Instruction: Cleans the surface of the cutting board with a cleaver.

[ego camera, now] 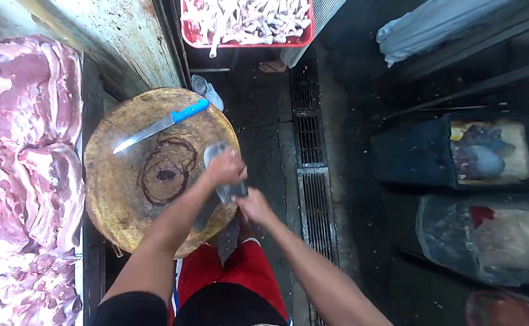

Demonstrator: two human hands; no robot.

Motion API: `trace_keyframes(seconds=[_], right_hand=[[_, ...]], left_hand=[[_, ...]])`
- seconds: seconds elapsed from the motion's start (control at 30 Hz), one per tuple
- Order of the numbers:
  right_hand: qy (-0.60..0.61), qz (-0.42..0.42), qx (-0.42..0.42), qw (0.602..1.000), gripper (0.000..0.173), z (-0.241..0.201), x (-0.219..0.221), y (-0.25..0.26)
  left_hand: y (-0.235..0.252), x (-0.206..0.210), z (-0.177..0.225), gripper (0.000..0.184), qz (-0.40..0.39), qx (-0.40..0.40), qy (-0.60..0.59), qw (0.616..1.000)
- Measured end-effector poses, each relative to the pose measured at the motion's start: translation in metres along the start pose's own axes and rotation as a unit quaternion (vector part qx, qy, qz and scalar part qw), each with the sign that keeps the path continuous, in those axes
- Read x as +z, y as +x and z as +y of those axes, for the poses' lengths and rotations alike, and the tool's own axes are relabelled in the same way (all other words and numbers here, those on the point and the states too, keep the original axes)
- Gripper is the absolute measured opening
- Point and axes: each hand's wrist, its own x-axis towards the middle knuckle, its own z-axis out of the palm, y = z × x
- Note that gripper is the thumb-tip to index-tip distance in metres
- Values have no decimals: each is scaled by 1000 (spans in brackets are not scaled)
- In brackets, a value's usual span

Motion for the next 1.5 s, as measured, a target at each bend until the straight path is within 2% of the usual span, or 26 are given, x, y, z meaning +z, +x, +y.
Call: trace_keyframes(seconds=[0.03,0.07,0.1,0.17,0.23,0.27,0.3,0.37,0.43,0.47,0.53,0.6,0.67,0.77,0.83,0.87,0.9,1.0,1.1,1.17,1.3,1.4,1.47,1.5], right_hand=[[17,26,-13,999,38,-6,3,17],[27,33,-16,999,37,-2,9,19],[26,18,-6,999,39,10,15,5],[4,-41,24,999,43,44,29,-48],[-28,-78,25,996,42,76,40,-83],[-40,-73,16,996,41,78,42,-83],[-45,-64,11,997,42,69,39,-75],[-27,-18,-7,999,42,25,23,-33],[20,65,-27,997,39,-11,17,11],[48,104,-33,993,37,-16,22,26],[98,146,-26,984,36,-4,42,29],[113,140,7,984,38,22,61,-1],[86,83,27,992,39,57,66,-48],[-27,-98,48,994,39,78,19,-97],[-103,-209,80,969,36,68,-22,-94],[-119,-235,94,960,35,57,-39,-87],[-120,-236,103,959,33,45,-52,-79],[-85,-208,115,968,29,22,-63,-64],[-125,-250,124,952,26,18,-72,-75],[-156,-253,120,947,27,15,-74,-72],[-115,-172,105,973,30,2,-65,-61],[-126,-205,113,964,31,11,-65,-80],[-162,-237,123,950,34,23,-60,-87],[-167,-233,117,951,36,28,-53,-82]], left_hand=[[15,3,-22,36,13,30,23,999],[16,5,-26,36,13,34,37,999],[3,8,-10,36,-5,4,34,999],[-55,20,51,37,-17,-62,-5,998],[-98,27,99,34,52,-80,-19,995],[-101,25,100,34,73,-74,-13,995],[-93,18,91,34,74,-70,-14,995],[-47,-3,40,35,28,-46,-8,999],[5,-13,-15,35,-7,29,30,999],[24,-14,-29,34,-23,65,53,996],[39,-10,-31,33,-67,117,62,989],[23,10,-8,34,-94,137,23,986],[-24,27,40,35,-80,88,-29,992],[-88,36,121,34,13,-117,-29,993],[-92,38,149,37,41,-249,-15,968],[-82,37,149,39,42,-280,-21,959],[-66,33,141,40,36,-283,-34,958],[-33,27,106,42,18,-229,-59,971],[-48,29,134,44,32,-294,-72,953],[-50,27,137,44,60,-316,-63,945],[-25,25,92,42,64,-222,-57,971],[-41,24,122,46,23,-275,-72,959],[-64,35,142,46,59,-298,-53,951],[-70,40,138,45,77,-290,-29,953]])
